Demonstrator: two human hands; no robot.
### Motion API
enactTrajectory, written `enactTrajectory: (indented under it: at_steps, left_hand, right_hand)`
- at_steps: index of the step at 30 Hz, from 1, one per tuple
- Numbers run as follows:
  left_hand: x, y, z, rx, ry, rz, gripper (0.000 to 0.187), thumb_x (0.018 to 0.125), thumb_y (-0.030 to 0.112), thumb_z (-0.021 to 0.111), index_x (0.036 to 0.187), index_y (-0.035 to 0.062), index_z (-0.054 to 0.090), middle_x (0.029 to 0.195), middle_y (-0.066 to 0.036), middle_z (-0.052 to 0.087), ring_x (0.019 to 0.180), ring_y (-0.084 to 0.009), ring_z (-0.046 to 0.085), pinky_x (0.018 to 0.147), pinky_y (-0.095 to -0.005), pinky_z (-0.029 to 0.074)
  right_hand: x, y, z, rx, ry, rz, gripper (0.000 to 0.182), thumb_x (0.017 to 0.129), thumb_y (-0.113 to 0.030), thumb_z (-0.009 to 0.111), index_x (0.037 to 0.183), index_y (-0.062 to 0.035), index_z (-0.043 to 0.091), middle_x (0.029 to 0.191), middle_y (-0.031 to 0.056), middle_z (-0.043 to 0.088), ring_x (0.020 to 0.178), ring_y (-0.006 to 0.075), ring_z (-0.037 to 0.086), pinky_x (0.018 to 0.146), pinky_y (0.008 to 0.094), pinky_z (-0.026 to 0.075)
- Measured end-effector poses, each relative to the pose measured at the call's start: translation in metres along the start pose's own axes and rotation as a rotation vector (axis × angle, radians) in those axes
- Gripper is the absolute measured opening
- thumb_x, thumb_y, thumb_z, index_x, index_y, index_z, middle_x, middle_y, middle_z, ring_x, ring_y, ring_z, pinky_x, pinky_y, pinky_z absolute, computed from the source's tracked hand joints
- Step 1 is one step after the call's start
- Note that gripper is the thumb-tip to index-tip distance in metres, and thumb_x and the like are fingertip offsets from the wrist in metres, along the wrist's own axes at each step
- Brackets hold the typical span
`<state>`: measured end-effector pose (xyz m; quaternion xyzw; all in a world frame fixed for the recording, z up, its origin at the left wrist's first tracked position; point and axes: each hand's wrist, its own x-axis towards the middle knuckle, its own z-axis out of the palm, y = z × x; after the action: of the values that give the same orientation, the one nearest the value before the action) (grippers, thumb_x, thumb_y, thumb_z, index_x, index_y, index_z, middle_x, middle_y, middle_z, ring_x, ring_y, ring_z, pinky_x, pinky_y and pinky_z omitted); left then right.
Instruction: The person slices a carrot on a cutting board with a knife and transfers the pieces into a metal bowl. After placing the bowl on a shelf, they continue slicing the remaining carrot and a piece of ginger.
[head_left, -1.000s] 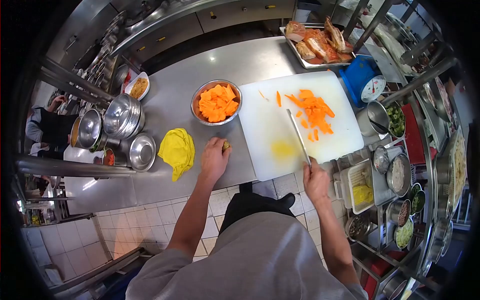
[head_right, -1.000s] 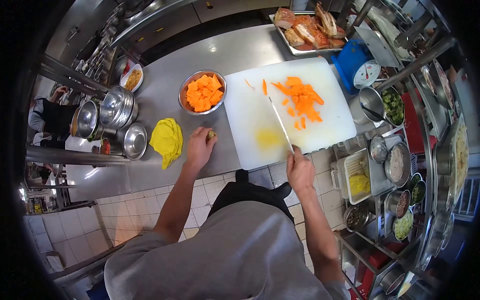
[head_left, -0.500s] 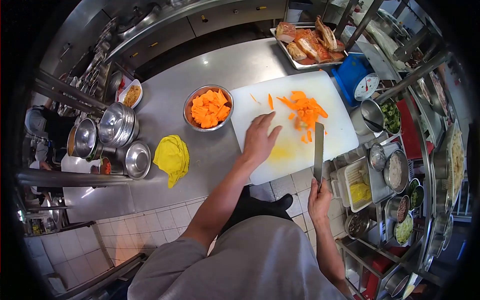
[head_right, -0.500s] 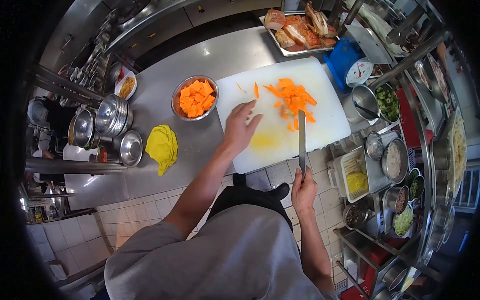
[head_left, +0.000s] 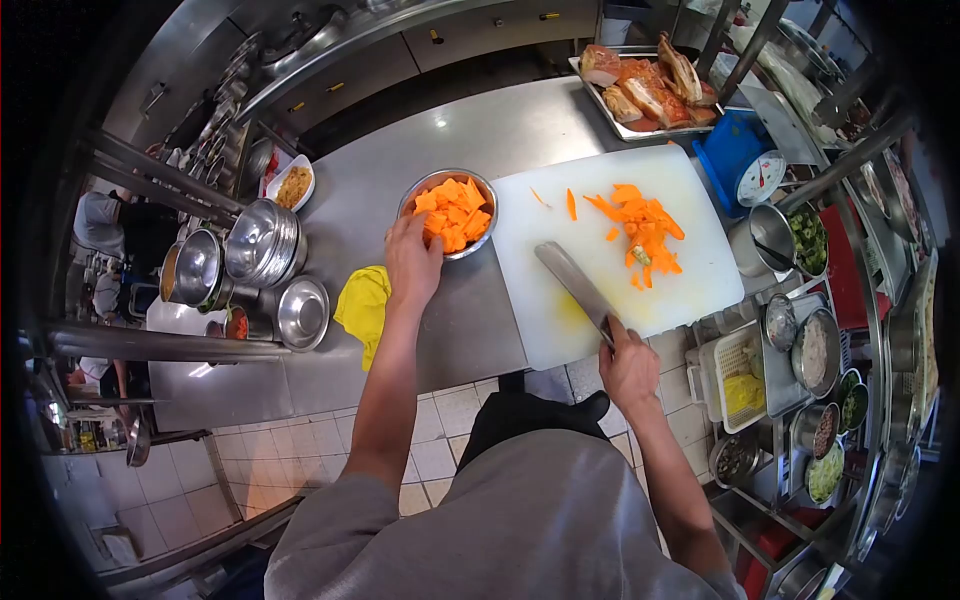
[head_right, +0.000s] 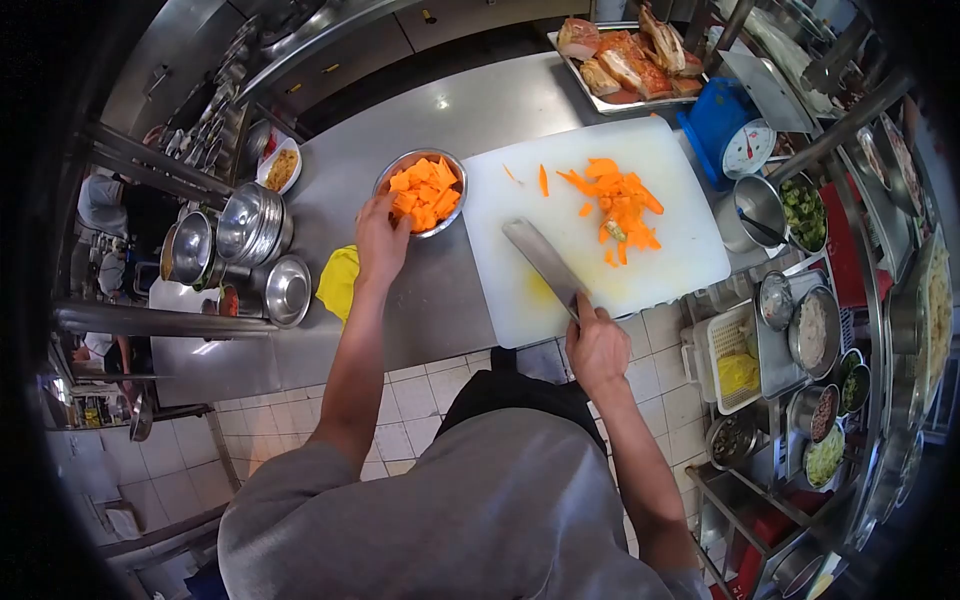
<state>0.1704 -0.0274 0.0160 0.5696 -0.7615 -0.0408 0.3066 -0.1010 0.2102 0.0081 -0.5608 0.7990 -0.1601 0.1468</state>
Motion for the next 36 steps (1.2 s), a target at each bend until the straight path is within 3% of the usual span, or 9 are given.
enactTrajectory:
  at_steps: [4,10,12,16,19,21,29,34,36]
  left_hand:
    - [0.024,0.0,0.009,0.009,-0.158,-0.114,0.031,0.089,0.013,0.066,0.117,0.0019,0.071,0.119,-0.02,0.067,0.119,-0.0383,0.06,0.105,-0.0454,0.046]
    - [0.052,-0.022,0.005,-0.049,-0.098,-0.146,0.03,0.093,0.013,0.062,0.119,-0.0004,0.07,0.107,-0.022,0.073,0.096,-0.039,0.07,0.087,-0.0438,0.055]
    - [0.058,-0.031,0.006,-0.269,0.075,-0.162,0.027,0.095,0.012,0.061,0.117,0.0002,0.071,0.101,-0.021,0.074,0.088,-0.0393,0.072,0.081,-0.0404,0.057]
    - [0.068,-0.043,0.024,-0.679,0.088,-0.343,0.025,0.094,0.011,0.063,0.115,0.0011,0.072,0.101,-0.021,0.075,0.087,-0.0381,0.072,0.081,-0.037,0.057]
    - [0.07,-0.035,0.022,-0.576,-0.124,-0.29,0.027,0.092,0.016,0.069,0.116,0.0038,0.073,0.104,-0.017,0.074,0.093,-0.0369,0.07,0.087,-0.0399,0.055]
    - [0.071,-0.019,0.017,-0.07,-0.127,-0.121,0.03,0.089,0.02,0.072,0.116,0.0059,0.073,0.109,-0.015,0.071,0.106,-0.0355,0.066,0.094,-0.0427,0.052]
    - [0.079,0.013,0.032,0.136,-0.386,-0.032,0.036,0.083,0.025,0.074,0.113,0.0062,0.073,0.116,-0.018,0.069,0.114,-0.0367,0.063,0.102,-0.0452,0.05]
    - [0.079,0.008,0.048,0.244,-0.33,-0.002,0.038,0.08,0.022,0.075,0.116,0.009,0.072,0.117,-0.018,0.069,0.11,-0.0367,0.065,0.099,-0.0449,0.051]
    - [0.076,0.003,0.059,0.131,-0.181,0.013,0.033,0.082,0.018,0.073,0.114,0.0092,0.071,0.114,-0.017,0.07,0.108,-0.0363,0.066,0.1,-0.0445,0.05]
  right_hand:
    - [0.028,0.001,0.004,-0.052,-0.07,-0.013,0.06,0.082,-0.013,0.065,0.142,-0.0103,0.055,0.102,0.0228,0.07,0.086,0.0406,0.071,0.081,0.0511,0.056]
    - [0.035,0.005,0.006,0.034,-0.051,-0.021,0.06,0.081,-0.012,0.062,0.141,-0.0093,0.056,0.107,0.0235,0.07,0.092,0.0415,0.07,0.085,0.0501,0.056]
    - [0.034,0.008,0.007,0.044,-0.027,-0.068,0.06,0.082,-0.016,0.063,0.142,-0.0103,0.056,0.106,0.0219,0.069,0.093,0.0386,0.07,0.086,0.0481,0.056]
    - [0.035,0.007,0.008,0.051,-0.027,-0.052,0.06,0.083,-0.017,0.063,0.142,-0.0109,0.056,0.107,0.0217,0.069,0.095,0.0382,0.07,0.086,0.0476,0.056]
    - [0.036,0.006,0.009,0.047,-0.026,-0.043,0.061,0.083,-0.018,0.063,0.143,-0.0113,0.056,0.107,0.0218,0.069,0.094,0.0384,0.07,0.086,0.0479,0.056]
    - [0.037,0.006,0.009,0.035,-0.03,-0.033,0.061,0.083,-0.018,0.063,0.143,-0.0119,0.055,0.105,0.0215,0.069,0.093,0.0386,0.07,0.086,0.0482,0.056]
    - [0.04,0.016,0.019,0.037,0.001,-0.065,0.062,0.081,-0.017,0.064,0.142,-0.0124,0.056,0.105,0.0218,0.07,0.091,0.0386,0.071,0.084,0.0483,0.057]
    - [0.054,0.0,0.02,0.11,0.1,-0.177,0.057,0.077,-0.008,0.065,0.134,-0.0065,0.063,0.101,0.0205,0.07,0.09,0.0381,0.07,0.082,0.0466,0.057]
    - [0.059,-0.004,0.016,0.038,0.062,-0.18,0.056,0.078,-0.005,0.065,0.134,-0.0032,0.063,0.105,0.0205,0.068,0.096,0.0387,0.066,0.086,0.0453,0.055]
